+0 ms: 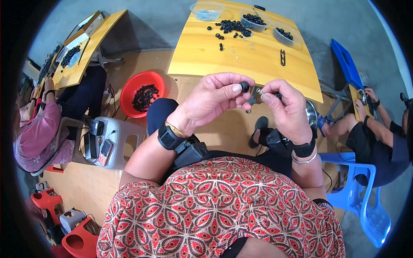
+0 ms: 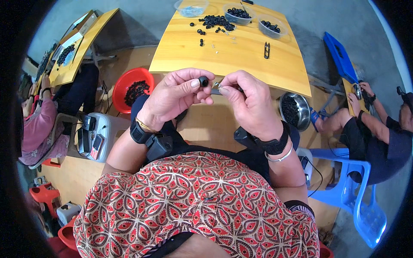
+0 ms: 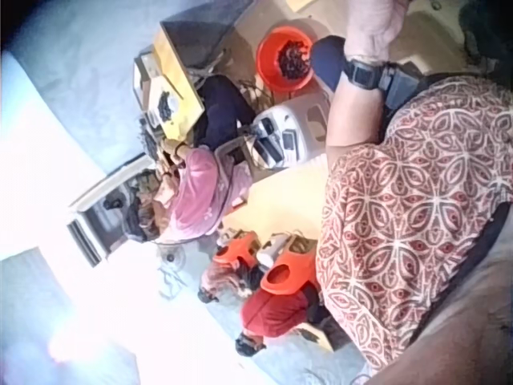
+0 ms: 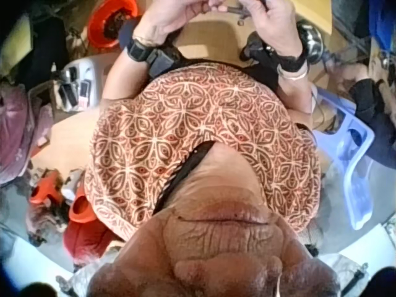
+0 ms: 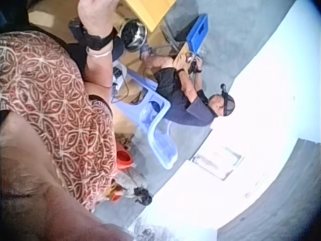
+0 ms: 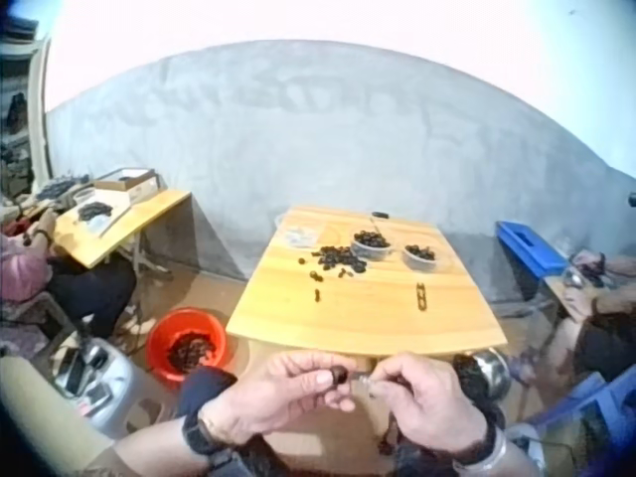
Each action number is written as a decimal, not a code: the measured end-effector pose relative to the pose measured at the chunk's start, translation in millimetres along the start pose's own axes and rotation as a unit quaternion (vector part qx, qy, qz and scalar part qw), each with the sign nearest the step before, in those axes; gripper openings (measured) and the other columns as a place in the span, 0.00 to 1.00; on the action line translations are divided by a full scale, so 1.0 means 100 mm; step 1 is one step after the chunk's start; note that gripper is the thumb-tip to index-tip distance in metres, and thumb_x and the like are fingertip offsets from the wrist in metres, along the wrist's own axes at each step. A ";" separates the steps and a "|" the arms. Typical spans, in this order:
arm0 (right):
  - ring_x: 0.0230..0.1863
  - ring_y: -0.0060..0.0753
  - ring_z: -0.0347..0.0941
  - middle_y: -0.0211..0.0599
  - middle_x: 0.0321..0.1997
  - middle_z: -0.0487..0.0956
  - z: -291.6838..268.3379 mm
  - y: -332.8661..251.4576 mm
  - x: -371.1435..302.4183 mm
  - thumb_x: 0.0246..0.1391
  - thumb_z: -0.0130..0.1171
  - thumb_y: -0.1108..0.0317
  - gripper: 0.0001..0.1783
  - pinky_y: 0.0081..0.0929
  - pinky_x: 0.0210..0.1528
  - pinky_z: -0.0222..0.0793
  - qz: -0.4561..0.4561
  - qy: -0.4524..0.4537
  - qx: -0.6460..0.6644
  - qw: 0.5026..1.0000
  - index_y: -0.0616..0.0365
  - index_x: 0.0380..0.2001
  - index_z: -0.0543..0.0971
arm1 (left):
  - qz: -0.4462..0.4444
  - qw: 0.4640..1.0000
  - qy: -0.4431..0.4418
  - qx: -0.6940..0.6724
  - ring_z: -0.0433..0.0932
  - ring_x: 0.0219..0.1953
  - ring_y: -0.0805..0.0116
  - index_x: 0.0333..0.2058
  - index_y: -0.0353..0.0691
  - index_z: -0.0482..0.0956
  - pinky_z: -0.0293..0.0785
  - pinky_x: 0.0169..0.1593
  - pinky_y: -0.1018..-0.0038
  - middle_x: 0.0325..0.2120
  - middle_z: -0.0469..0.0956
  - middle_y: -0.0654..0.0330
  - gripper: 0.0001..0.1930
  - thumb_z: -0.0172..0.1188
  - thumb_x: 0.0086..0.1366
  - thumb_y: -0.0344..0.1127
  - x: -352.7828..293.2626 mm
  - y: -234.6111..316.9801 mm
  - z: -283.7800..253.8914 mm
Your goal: Assembling black plastic components by hand.
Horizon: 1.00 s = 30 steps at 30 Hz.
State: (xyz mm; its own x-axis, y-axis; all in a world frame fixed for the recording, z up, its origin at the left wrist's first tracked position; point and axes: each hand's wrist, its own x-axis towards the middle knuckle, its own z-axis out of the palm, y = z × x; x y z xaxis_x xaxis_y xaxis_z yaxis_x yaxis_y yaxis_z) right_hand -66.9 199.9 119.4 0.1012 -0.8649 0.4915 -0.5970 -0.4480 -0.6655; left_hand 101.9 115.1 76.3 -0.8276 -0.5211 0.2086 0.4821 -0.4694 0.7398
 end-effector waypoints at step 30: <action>0.25 0.46 0.66 0.44 0.22 0.67 0.06 -0.14 0.01 0.43 0.52 0.76 0.06 0.31 0.26 0.61 -0.072 -0.089 -0.167 0.979 0.63 0.24 0.66 | -0.012 0.976 0.083 0.200 0.73 0.26 0.76 0.34 0.31 0.74 0.74 0.32 0.80 0.26 0.75 0.59 0.08 0.53 0.55 0.26 -0.11 -0.09 0.14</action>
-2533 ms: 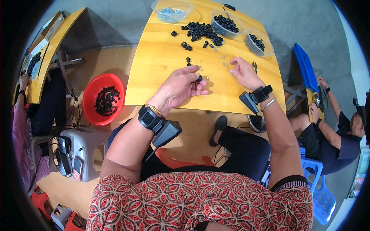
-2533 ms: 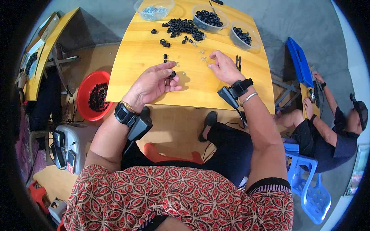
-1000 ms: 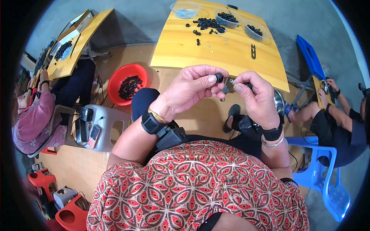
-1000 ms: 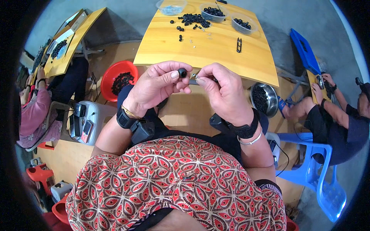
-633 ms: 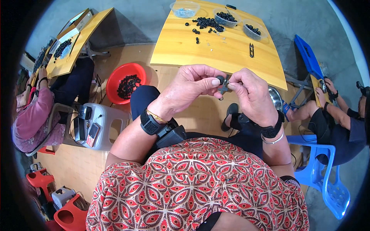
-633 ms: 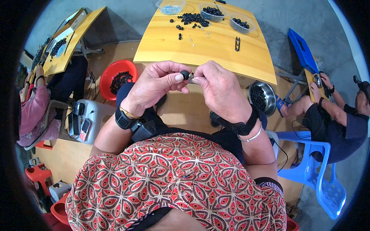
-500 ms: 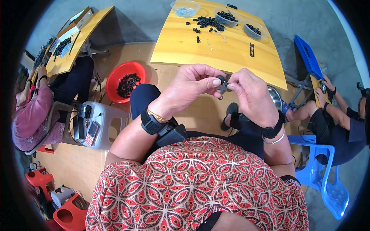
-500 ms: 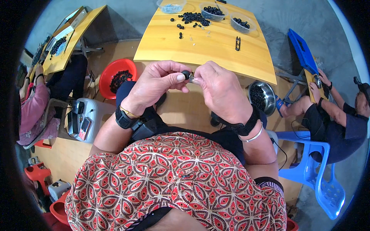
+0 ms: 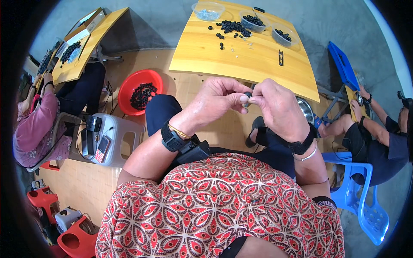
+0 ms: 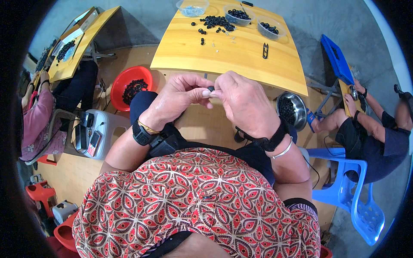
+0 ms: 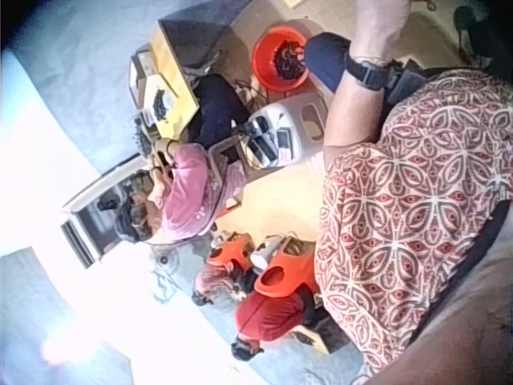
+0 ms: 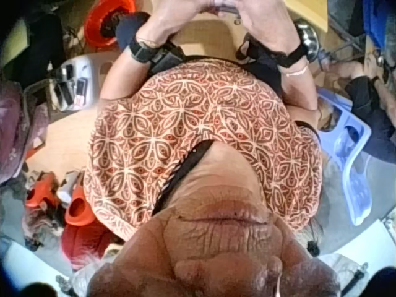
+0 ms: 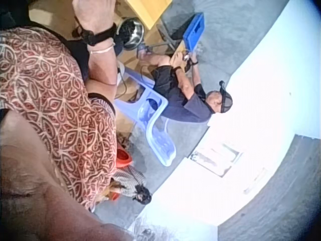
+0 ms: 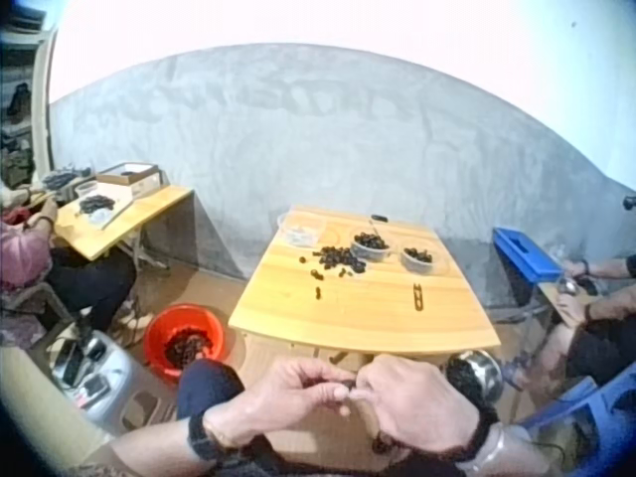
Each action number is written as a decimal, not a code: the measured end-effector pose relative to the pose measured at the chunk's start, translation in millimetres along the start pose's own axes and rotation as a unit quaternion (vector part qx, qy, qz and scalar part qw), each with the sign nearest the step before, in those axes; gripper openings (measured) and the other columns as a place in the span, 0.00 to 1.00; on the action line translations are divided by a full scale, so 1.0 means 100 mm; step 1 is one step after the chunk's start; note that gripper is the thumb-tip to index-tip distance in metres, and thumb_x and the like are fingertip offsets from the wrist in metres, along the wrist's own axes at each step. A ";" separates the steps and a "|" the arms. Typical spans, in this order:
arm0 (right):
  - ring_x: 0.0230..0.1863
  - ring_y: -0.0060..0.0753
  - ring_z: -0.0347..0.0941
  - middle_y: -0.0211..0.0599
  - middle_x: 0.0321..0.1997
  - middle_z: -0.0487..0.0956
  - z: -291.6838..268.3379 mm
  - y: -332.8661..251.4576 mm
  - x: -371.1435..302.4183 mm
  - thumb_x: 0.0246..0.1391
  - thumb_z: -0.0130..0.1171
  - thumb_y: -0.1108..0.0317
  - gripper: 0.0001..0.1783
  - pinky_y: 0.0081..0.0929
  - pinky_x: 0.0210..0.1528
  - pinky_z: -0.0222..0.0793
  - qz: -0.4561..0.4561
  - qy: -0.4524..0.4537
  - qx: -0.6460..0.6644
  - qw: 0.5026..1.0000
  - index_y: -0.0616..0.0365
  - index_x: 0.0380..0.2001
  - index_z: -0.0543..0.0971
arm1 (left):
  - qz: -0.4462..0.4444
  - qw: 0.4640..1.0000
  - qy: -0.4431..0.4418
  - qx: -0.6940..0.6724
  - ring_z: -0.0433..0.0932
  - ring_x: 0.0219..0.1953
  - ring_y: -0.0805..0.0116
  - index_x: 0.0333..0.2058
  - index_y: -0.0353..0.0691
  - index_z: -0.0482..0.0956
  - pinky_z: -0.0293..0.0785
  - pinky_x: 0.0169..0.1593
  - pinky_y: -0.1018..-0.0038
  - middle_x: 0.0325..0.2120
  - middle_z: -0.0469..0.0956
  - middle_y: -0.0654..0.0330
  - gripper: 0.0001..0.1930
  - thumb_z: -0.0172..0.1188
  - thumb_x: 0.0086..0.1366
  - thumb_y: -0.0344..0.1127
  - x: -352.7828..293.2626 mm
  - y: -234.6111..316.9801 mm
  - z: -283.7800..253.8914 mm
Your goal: Assembling black plastic components by hand.
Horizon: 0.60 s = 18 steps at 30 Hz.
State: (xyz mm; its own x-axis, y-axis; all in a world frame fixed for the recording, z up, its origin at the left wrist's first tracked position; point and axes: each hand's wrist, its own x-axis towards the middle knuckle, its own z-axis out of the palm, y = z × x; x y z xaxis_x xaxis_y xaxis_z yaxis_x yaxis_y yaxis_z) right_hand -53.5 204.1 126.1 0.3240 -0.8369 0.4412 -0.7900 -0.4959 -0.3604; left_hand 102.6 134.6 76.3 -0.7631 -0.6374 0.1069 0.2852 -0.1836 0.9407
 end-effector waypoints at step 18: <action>0.27 0.26 0.62 0.39 0.31 0.68 0.49 0.71 -0.21 0.51 0.44 0.75 0.06 0.21 0.34 0.63 0.339 0.233 0.743 0.527 0.65 0.33 0.68 | 0.008 0.954 -0.081 -0.287 0.74 0.29 0.74 0.40 0.34 0.69 0.74 0.38 0.74 0.29 0.73 0.59 0.11 0.49 0.59 0.32 0.04 -0.11 -0.28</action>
State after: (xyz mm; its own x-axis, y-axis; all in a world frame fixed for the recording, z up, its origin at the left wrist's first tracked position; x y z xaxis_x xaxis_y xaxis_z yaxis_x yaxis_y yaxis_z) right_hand -91.0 175.7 51.1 -0.2077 -0.9625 -0.1747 0.7519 -0.0428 -0.6579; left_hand 112.5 112.7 57.1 -0.8228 -0.5274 0.2118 0.5325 -0.5852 0.6115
